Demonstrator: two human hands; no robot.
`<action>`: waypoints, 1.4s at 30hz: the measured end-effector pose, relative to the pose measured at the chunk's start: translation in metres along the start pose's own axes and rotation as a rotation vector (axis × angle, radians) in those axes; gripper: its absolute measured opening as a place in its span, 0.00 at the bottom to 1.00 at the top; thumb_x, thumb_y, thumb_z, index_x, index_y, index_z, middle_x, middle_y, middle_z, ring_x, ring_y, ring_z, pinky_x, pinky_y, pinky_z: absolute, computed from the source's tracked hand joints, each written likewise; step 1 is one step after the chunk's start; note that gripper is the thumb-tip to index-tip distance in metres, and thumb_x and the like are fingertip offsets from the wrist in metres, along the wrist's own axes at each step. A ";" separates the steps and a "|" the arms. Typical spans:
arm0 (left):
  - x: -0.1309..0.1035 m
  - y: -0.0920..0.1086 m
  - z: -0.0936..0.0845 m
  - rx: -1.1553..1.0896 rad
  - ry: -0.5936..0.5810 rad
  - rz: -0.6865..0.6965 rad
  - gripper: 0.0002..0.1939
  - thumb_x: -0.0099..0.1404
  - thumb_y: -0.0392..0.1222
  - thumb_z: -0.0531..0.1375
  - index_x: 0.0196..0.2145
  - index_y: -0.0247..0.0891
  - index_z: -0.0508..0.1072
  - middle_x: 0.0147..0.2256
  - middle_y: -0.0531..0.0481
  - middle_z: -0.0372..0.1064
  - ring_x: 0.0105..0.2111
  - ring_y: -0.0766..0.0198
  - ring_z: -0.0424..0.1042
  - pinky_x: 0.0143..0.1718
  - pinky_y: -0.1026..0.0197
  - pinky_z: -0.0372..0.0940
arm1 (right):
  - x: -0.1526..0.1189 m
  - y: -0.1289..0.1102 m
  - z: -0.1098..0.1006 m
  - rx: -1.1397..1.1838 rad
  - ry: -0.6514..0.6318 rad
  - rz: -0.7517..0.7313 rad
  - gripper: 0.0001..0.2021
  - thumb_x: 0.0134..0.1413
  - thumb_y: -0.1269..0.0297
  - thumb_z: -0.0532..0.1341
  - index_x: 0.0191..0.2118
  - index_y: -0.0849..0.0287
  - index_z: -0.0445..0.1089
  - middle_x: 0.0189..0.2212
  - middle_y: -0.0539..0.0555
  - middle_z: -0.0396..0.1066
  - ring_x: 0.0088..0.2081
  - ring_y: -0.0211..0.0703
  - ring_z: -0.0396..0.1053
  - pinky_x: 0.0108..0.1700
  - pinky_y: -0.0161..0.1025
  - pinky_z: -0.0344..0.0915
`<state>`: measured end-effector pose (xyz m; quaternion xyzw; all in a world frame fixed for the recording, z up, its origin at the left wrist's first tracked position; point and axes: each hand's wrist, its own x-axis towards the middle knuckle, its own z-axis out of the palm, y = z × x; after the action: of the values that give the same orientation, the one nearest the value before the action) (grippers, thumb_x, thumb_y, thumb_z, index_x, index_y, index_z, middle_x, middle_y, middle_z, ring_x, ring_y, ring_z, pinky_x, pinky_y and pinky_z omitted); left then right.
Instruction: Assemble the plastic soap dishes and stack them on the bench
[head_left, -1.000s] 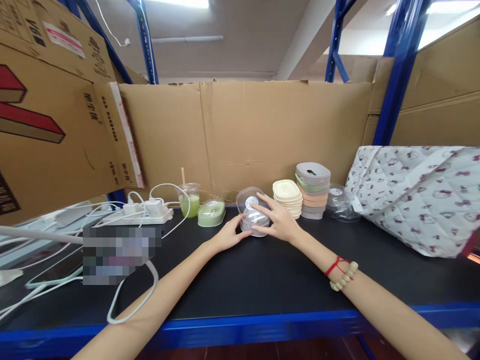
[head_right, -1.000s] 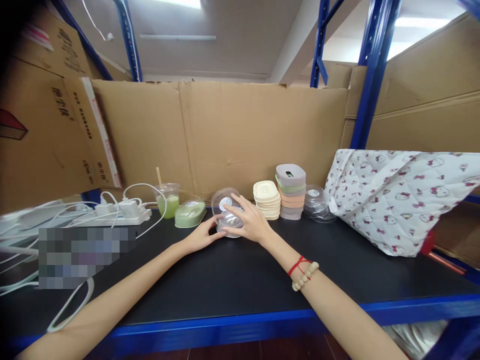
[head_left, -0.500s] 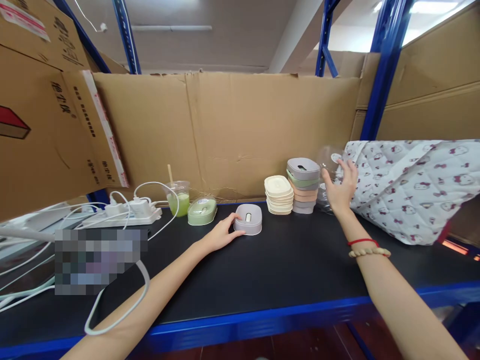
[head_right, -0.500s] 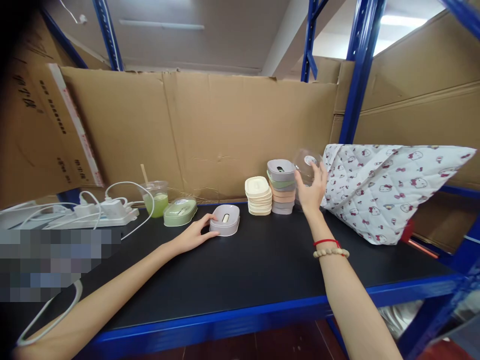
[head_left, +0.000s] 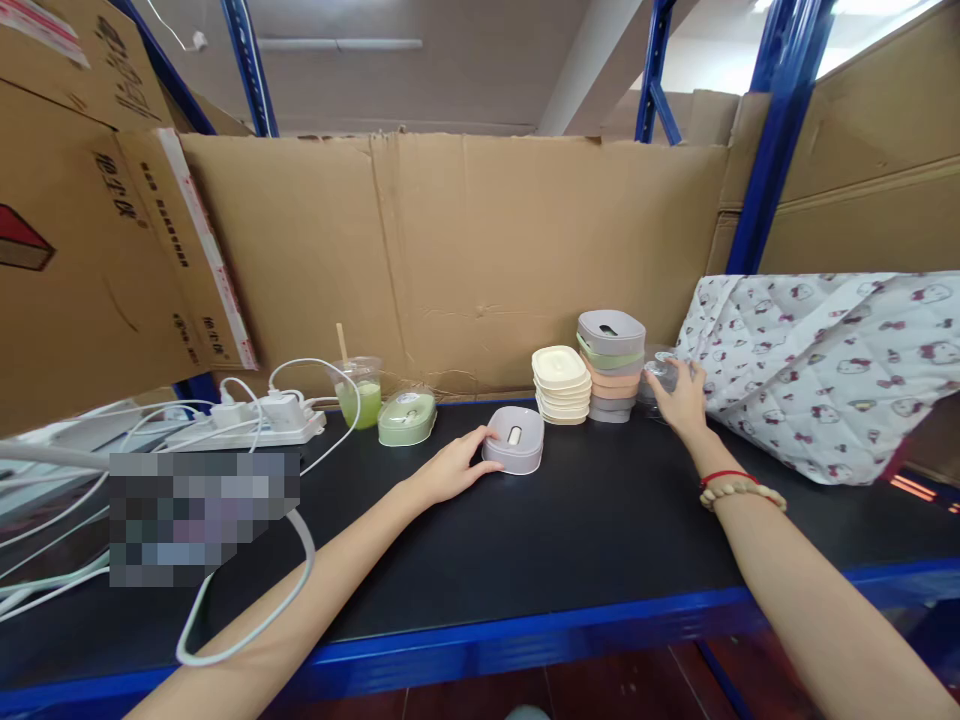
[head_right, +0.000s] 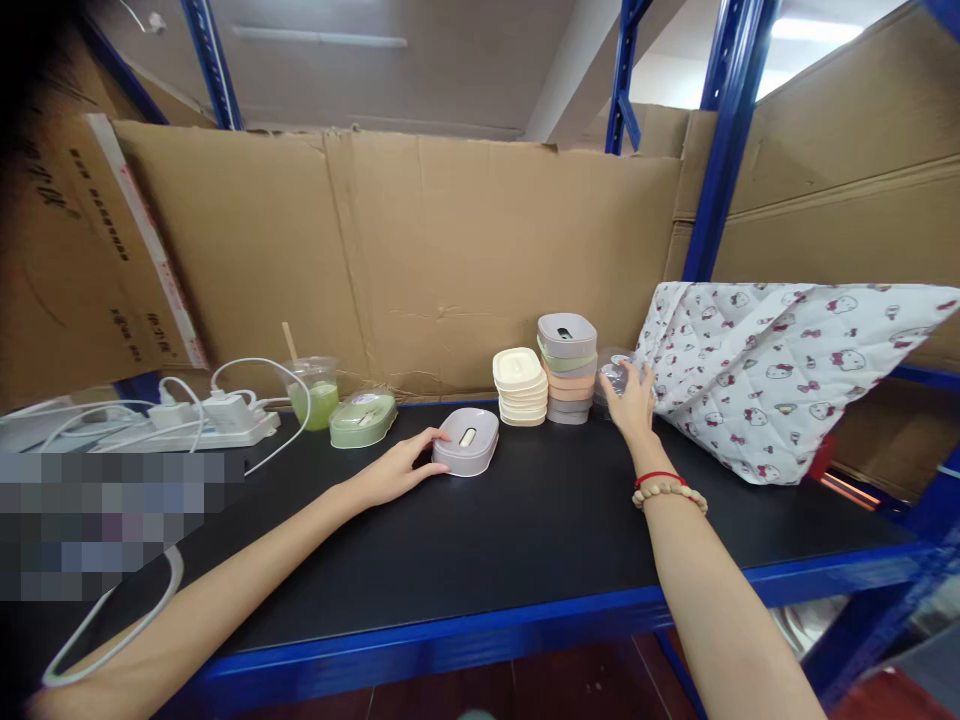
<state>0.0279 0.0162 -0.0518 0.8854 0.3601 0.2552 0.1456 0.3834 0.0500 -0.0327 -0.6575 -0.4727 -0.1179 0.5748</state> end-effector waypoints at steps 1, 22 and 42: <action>0.000 0.000 0.000 0.001 -0.005 -0.003 0.13 0.62 0.46 0.55 0.44 0.41 0.62 0.45 0.47 0.69 0.44 0.56 0.70 0.47 0.54 0.63 | 0.000 0.003 0.001 -0.026 -0.023 -0.003 0.25 0.47 0.49 0.57 0.48 0.61 0.65 0.56 0.69 0.52 0.58 0.63 0.53 0.55 0.62 0.52; -0.001 0.013 -0.007 0.375 0.146 -0.111 0.15 0.61 0.50 0.58 0.44 0.41 0.69 0.41 0.49 0.71 0.38 0.57 0.73 0.40 0.58 0.65 | -0.003 -0.036 0.000 0.067 0.313 -0.274 0.15 0.48 0.65 0.50 0.40 0.59 0.68 0.42 0.62 0.65 0.48 0.54 0.63 0.50 0.57 0.59; 0.000 0.016 -0.006 0.356 0.151 -0.232 0.20 0.56 0.48 0.62 0.45 0.40 0.66 0.45 0.48 0.70 0.45 0.57 0.70 0.46 0.56 0.65 | -0.121 -0.128 0.048 -0.121 -0.834 -0.695 0.22 0.53 0.55 0.58 0.51 0.60 0.69 0.49 0.62 0.71 0.53 0.55 0.66 0.58 0.58 0.54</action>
<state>0.0339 0.0051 -0.0399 0.8283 0.5087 0.2347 -0.0118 0.2046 0.0195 -0.0496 -0.4856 -0.8423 -0.0571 0.2268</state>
